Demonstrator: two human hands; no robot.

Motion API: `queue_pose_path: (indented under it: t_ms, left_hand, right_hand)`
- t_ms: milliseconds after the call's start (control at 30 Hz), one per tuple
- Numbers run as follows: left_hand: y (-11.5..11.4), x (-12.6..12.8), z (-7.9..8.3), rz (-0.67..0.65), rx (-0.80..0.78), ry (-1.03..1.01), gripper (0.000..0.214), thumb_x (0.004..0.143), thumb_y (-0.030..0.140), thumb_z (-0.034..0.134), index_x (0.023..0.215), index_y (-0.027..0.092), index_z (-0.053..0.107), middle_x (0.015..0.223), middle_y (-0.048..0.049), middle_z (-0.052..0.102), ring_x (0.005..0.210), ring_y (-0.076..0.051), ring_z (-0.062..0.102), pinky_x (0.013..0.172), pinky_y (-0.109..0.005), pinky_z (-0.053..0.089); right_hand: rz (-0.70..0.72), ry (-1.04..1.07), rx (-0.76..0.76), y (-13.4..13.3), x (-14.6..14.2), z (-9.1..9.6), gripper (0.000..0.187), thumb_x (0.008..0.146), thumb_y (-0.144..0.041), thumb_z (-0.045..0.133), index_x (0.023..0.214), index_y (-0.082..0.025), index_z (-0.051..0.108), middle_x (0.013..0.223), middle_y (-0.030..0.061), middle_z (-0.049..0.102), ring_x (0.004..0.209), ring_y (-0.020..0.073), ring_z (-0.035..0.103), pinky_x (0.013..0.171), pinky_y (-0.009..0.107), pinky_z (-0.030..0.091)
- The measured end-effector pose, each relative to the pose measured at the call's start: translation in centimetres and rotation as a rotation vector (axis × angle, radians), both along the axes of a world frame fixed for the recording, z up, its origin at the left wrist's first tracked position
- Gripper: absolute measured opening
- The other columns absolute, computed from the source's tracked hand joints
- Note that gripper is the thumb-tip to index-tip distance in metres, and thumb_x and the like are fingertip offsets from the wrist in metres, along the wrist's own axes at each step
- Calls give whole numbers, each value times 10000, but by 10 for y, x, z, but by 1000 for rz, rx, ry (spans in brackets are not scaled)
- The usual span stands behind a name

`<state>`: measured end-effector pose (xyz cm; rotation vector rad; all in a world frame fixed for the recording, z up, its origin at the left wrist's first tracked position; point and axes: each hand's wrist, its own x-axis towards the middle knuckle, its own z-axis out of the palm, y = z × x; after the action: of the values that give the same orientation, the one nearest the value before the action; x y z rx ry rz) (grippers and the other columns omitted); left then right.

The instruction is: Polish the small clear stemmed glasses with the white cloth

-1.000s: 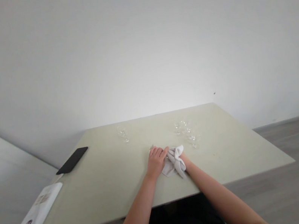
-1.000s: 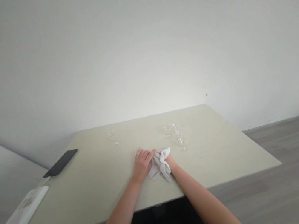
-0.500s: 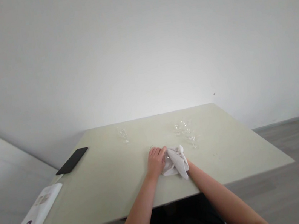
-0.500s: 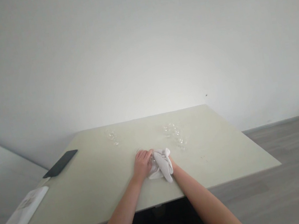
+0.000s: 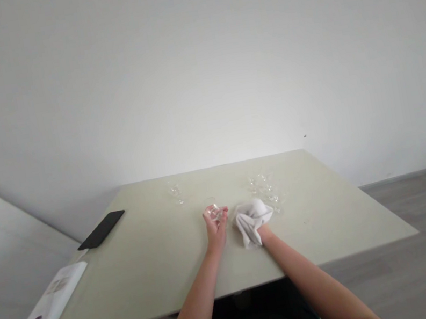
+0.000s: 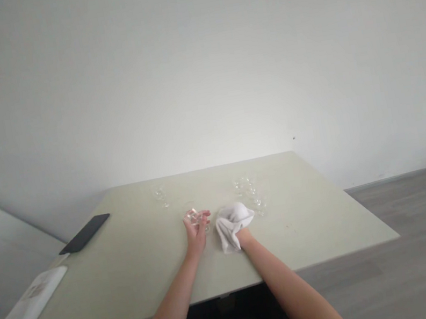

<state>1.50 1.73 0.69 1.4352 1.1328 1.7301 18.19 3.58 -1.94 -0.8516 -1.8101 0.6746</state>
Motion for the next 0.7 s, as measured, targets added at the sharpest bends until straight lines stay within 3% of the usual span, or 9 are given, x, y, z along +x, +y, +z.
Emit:
queue_pose_path:
  t_ms: [100, 167, 300, 400, 533, 600, 700]
  left_hand:
    - [-5, 11, -2, -147, 23, 91, 416, 875, 430, 580, 1209, 198, 492, 1200, -122, 600, 1152, -238, 567, 1023, -429, 409]
    - [-7, 15, -5, -220, 2, 143, 474, 854, 418, 612, 1251, 203, 467, 1262, -123, 566, 1182, -245, 543, 1047, -430, 380]
    - [-4, 12, -7, -155, -33, 156, 531, 770, 404, 713, 1220, 221, 499, 1196, -88, 582, 1121, -229, 559, 993, -389, 407]
    - [1, 3, -6, -72, -72, 19, 558, 730, 409, 749, 1190, 215, 500, 1073, -62, 615, 995, -201, 603, 892, -347, 455]
    - [5, -3, -3, -268, -187, -244, 553, 760, 430, 715, 1198, 199, 469, 1094, -92, 654, 899, -189, 654, 784, -316, 489]
    - [6, -3, -3, -332, -189, -299, 510, 762, 441, 711, 1155, 187, 507, 1125, -106, 656, 944, -196, 654, 799, -309, 488]
    - [9, -1, -2, -256, -177, -295, 490, 706, 458, 757, 1061, 177, 569, 1050, -75, 665, 939, -182, 648, 807, -285, 486]
  right_hand:
    - [72, 24, 33, -6, -10, 1, 535, 842, -493, 571, 1251, -150, 606, 1178, 157, 657, 1131, 321, 599, 1064, 476, 410]
    - [100, 20, 46, -10, -14, 6, 527, 839, -445, 570, 1251, -117, 592, 1211, 167, 640, 1154, 322, 586, 1070, 477, 397]
    - [118, 33, 5, -14, -16, 17, 313, 868, -363, 519, 1022, -143, 678, 1007, 109, 701, 970, 257, 651, 944, 426, 486]
    - [174, 97, -140, -13, -14, 20, 240, 847, -362, 554, 869, -159, 681, 827, 56, 685, 777, 186, 630, 801, 339, 519]
    - [248, 231, -332, -10, -10, 17, 268, 762, -430, 652, 737, -163, 636, 698, 41, 631, 639, 168, 556, 611, 302, 489]
    - [238, 249, -356, -11, -9, 17, 277, 741, -444, 678, 736, -172, 628, 698, 37, 622, 631, 168, 546, 591, 299, 475]
    - [205, 246, -334, -12, -11, 19, 252, 747, -422, 689, 761, -177, 628, 749, 31, 621, 693, 168, 555, 660, 301, 480]
